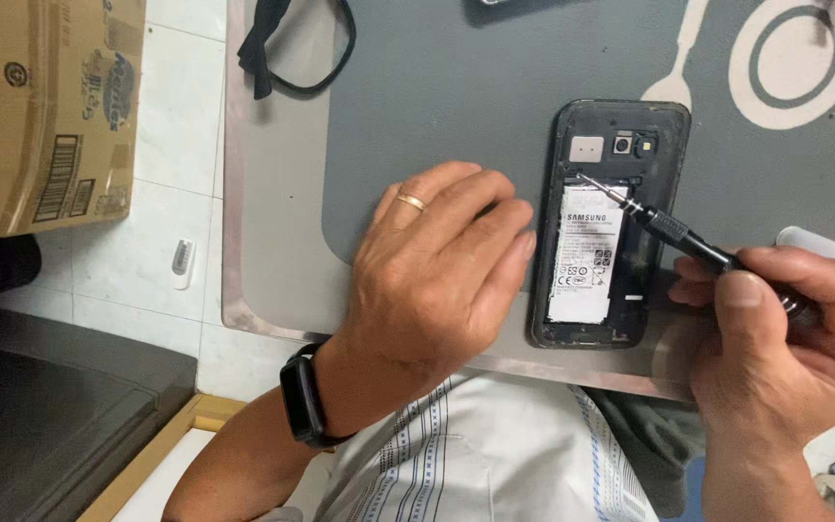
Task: The person disassembles a mobile phone using a screwdriver to remove small screws from the internal chassis and then prying the back panel and internal components away from the main body by hand.
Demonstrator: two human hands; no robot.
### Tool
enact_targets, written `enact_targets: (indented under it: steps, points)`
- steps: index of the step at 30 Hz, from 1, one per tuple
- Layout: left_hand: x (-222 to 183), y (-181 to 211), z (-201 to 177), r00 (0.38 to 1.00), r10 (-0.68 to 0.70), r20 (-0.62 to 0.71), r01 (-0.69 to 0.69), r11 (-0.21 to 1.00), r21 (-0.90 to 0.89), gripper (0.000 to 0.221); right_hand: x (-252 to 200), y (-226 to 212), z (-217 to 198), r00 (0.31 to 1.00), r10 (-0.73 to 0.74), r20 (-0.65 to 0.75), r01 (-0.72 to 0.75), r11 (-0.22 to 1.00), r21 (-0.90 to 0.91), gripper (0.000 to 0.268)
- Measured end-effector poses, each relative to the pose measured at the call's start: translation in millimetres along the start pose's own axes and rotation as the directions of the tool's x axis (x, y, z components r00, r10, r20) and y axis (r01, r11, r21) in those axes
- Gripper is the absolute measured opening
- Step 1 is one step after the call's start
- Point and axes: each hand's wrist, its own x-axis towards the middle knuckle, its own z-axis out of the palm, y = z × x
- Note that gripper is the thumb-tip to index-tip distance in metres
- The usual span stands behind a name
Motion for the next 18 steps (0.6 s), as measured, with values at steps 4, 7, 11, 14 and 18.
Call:
enact_targets:
  steps: [4, 7, 11, 14, 18]
  points:
    - [1, -1, 0, 1.000, 0.009, 0.005, -0.009, 1.000, -0.012, 0.010, 2, -5, 3, 1.000, -0.016, 0.024, 0.018, 0.998, -0.054, 0.019]
    - [1, 0, -1, 1.000, -0.007, 0.025, 0.007, 1.000, -0.009, 0.010, 3, -2, 4, 1.000, -0.015, 0.021, 0.016, 0.998, -0.067, 0.018]
    - [1, 3, 3, 1.000, -0.015, 0.000, 0.015, 0.999, 0.051, 0.004, 3, -5, 6, 1.000, -0.008, 0.016, 0.010, 0.997, -0.072, 0.020]
    - [2, 6, 3, 0.998, -0.039, 0.048, 0.034, 0.995, 0.099, 0.011, 4, -10, 8, 0.999, -0.002, 0.040, 0.006, 0.997, -0.081, 0.015]
    - [0, 6, 8, 0.994, -0.055, 0.096, 0.038, 0.984, 0.175, 0.028, 4, -9, 7, 0.999, -0.022, 0.050, 0.026, 0.995, -0.093, 0.018]
